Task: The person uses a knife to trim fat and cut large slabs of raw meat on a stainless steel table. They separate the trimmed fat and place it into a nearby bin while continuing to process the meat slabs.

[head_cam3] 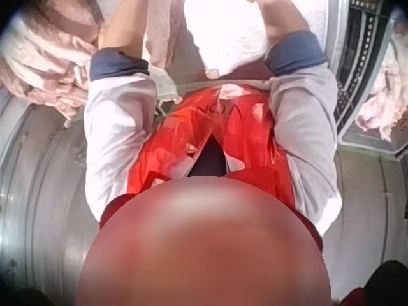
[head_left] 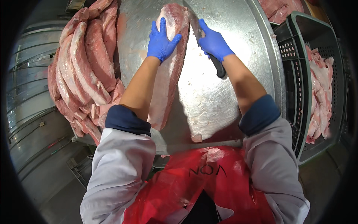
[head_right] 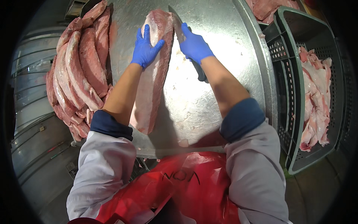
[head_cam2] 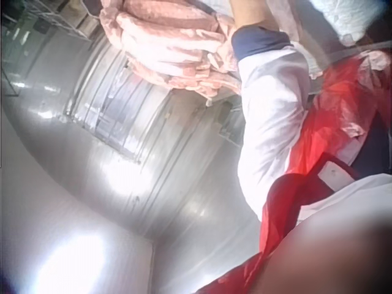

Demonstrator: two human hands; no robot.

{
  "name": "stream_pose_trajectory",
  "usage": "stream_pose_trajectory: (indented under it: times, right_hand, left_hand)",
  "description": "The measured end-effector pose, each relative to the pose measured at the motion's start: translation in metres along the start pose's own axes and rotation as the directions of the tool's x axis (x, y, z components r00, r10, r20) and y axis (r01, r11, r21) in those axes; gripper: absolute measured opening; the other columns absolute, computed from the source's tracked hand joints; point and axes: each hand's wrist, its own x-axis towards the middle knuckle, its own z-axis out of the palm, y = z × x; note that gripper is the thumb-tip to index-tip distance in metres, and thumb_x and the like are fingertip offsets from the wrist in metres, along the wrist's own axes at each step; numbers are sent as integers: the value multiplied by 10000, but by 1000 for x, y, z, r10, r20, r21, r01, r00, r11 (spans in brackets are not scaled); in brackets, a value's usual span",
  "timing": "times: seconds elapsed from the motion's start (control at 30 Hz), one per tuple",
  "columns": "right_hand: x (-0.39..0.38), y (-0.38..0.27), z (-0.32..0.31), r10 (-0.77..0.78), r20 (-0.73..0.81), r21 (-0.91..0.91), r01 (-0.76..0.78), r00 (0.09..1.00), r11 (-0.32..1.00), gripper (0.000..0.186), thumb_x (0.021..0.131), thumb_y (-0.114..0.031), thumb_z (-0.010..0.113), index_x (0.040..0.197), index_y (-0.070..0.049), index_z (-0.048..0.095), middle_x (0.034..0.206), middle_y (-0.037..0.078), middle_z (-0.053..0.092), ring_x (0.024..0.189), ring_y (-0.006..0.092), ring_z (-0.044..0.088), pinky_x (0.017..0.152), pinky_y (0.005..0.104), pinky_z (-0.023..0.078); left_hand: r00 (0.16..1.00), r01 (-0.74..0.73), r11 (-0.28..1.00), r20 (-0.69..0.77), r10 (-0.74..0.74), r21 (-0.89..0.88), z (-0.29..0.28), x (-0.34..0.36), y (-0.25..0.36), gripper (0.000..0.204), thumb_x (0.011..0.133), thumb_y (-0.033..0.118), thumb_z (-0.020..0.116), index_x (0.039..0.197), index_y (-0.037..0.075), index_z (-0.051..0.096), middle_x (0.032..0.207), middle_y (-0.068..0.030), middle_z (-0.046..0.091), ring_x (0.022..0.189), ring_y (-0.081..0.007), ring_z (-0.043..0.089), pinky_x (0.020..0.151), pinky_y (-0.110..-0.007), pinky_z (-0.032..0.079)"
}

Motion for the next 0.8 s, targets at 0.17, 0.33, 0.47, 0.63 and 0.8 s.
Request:
stream_pose_trajectory:
  times: [0.17, 0.33, 0.47, 0.63, 0.8]
  right_hand:
    - [11, -42, -28, -77, -81, 14, 78, 994, 997, 714, 922, -107, 438, 1601, -146, 219, 943, 200, 686, 642, 221, 673, 600, 345, 569]
    - [63, -36, -18, -20, 38, -225, 28, 999, 974, 706, 937, -123, 431, 1597, -119, 179, 1032, 241, 690, 665, 264, 696, 580, 366, 572]
    - [-2, 5, 29, -63, -27, -138, 58, 998, 989, 645, 1010, -263, 425, 1610, -192, 197, 847, 195, 681, 604, 222, 625, 630, 397, 551]
    - [-48, -32, 7, 142, 131, 90, -154, 981, 984, 775, 916, -35, 462, 1617, -254, 215, 696, 86, 598, 488, 149, 530, 469, 319, 490]
    - [-8, -20, 6, 97, 100, 103, -107, 990, 989, 825, 901, -42, 480, 1627, -246, 145, 722, 110, 625, 514, 166, 569, 482, 331, 497]
  left_hand:
    - [1000, 3, 1000, 12, -3, 5, 0, -1, -3, 1002, 868, 618, 640, 1602, 114, 181, 1611, -335, 124, 1432, -527, 285, 1154, -515, 342]
    - [1000, -2, 1000, 16, 2, 0, -2, 6, 5, 998, 871, 626, 626, 1604, 118, 179, 1618, -322, 121, 1440, -519, 279, 1157, -524, 335]
    - [996, 90, 996, 31, -89, -20, -2, 4, 8, 1002, 878, 618, 623, 1606, 105, 164, 1623, -317, 114, 1454, -506, 264, 1168, -508, 323]
    - [993, -118, 988, -10, 117, -98, -13, -45, -18, 986, 880, 563, 648, 1588, 42, 202, 1624, -320, 111, 1472, -501, 228, 1196, -487, 278]
    - [979, -188, 972, 50, 197, -142, -29, -144, -37, 913, 863, 409, 706, 1564, 20, 269, 1597, -329, 201, 1473, -492, 228, 1199, -503, 255]
